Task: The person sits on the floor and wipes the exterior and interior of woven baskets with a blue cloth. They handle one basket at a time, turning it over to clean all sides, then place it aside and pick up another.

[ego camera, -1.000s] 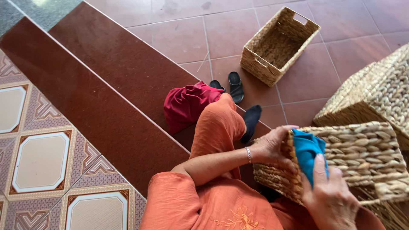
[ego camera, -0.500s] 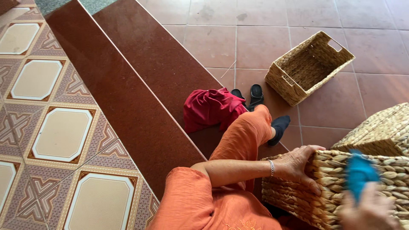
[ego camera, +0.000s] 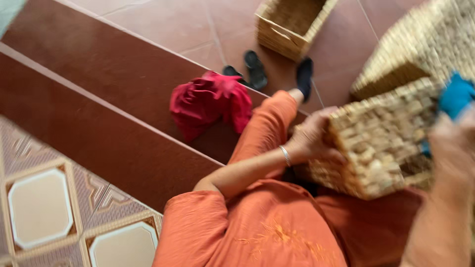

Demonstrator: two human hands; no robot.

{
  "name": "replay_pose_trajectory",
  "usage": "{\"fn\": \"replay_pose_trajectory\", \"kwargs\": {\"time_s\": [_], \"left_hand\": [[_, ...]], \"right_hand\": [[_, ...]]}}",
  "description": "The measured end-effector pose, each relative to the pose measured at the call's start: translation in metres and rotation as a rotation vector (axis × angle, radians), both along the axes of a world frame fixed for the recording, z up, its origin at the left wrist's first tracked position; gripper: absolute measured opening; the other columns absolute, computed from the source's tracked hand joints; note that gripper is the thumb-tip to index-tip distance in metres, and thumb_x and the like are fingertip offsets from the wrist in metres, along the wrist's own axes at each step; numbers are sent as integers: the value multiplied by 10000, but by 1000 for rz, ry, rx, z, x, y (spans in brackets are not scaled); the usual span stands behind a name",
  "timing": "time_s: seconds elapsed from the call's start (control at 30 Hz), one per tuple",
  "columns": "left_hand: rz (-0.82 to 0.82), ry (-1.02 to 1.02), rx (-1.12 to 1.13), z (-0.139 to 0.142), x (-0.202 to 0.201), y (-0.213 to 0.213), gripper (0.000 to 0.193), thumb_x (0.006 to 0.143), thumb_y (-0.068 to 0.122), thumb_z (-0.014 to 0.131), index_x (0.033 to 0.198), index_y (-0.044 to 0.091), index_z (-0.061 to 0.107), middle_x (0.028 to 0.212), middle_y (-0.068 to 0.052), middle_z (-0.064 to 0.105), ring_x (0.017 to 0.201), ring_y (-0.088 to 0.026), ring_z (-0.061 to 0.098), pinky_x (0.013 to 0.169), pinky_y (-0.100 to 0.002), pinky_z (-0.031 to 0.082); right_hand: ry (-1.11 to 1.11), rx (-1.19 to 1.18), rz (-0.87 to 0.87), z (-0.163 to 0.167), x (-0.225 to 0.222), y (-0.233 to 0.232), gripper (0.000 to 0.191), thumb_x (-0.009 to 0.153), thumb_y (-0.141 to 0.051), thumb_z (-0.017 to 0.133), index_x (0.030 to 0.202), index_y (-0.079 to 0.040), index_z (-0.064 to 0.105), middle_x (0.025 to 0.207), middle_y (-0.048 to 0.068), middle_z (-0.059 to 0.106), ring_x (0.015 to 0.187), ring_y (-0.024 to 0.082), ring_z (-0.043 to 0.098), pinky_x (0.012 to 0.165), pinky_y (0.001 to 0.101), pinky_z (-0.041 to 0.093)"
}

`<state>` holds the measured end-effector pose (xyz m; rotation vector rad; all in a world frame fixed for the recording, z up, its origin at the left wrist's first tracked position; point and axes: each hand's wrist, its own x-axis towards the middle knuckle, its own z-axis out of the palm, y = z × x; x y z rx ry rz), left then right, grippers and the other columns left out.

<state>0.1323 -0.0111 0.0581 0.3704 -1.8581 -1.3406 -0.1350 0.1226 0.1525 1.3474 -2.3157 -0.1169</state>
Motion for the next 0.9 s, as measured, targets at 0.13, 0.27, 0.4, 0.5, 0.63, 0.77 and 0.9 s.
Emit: {"fn": "replay_pose_trajectory", "kwargs": {"time_s": [0.13, 0.27, 0.4, 0.5, 0.63, 0.77, 0.9], "left_hand": [[-218, -39, 339, -5, 7, 4, 1188, 582, 94, 1031, 1542, 80, 331, 1429, -98, 520, 1351, -214, 505, 1172, -354, 461], [-310, -45, 400, -3, 10, 14, 1214, 634, 114, 994, 1565, 97, 214, 1419, -90, 549, 1287, -219, 579, 1124, -361, 517], [-291, 26, 407, 6, 15, 32, 1184, 687, 108, 993, 1570, 106, 205, 1511, -99, 490, 1387, -242, 518, 1183, -392, 474], [-160, -190, 82, 13, 28, 37, 1214, 640, 124, 1027, 1557, 97, 231, 1479, -119, 506, 1363, -257, 534, 1150, -403, 482], [-199, -126, 196, 18, 27, 48, 1172, 692, 143, 996, 1568, 98, 218, 1491, -120, 494, 1367, -254, 532, 1146, -405, 488], [-372, 37, 516, 24, 23, 49, 1181, 741, 156, 982, 1547, 122, 119, 1547, -75, 409, 1404, -232, 478, 1165, -394, 469], [-309, -30, 290, 25, 34, 45, 1165, 741, 216, 957, 1576, 88, 156, 1531, -96, 416, 1386, -228, 487, 1163, -393, 478]], "right_hand": [[535, 221, 181, 27, 107, 30, 429, 1075, -230, 562, 1357, 92, 562, 1113, 176, 604, 954, 263, 594, 773, 372, 521], [-282, 49, 369, 58, 195, 53, 618, 807, -102, 673, 1371, 103, 526, 848, 170, 616, 682, 292, 635, 524, 411, 547], [-389, -51, 355, 49, 161, 62, 589, 885, -154, 695, 1402, 71, 522, 889, 183, 634, 687, 287, 639, 527, 408, 552], [-301, -103, 131, 14, 63, 54, 579, 1017, -242, 746, 1446, 79, 526, 997, 243, 644, 694, 279, 663, 499, 357, 554], [-88, -200, -188, -1, -11, 36, 625, 1013, -327, 730, 1424, 76, 485, 1035, 233, 646, 711, 274, 688, 540, 394, 553], [-142, -112, -55, 21, 60, 35, 429, 1118, -139, 522, 1414, 170, 483, 967, 294, 669, 548, 167, 602, 365, 278, 472], [-249, -151, 273, 50, 178, 73, 442, 973, -106, 638, 1269, 204, 531, 820, 163, 596, 624, 236, 606, 425, 321, 525]]}}
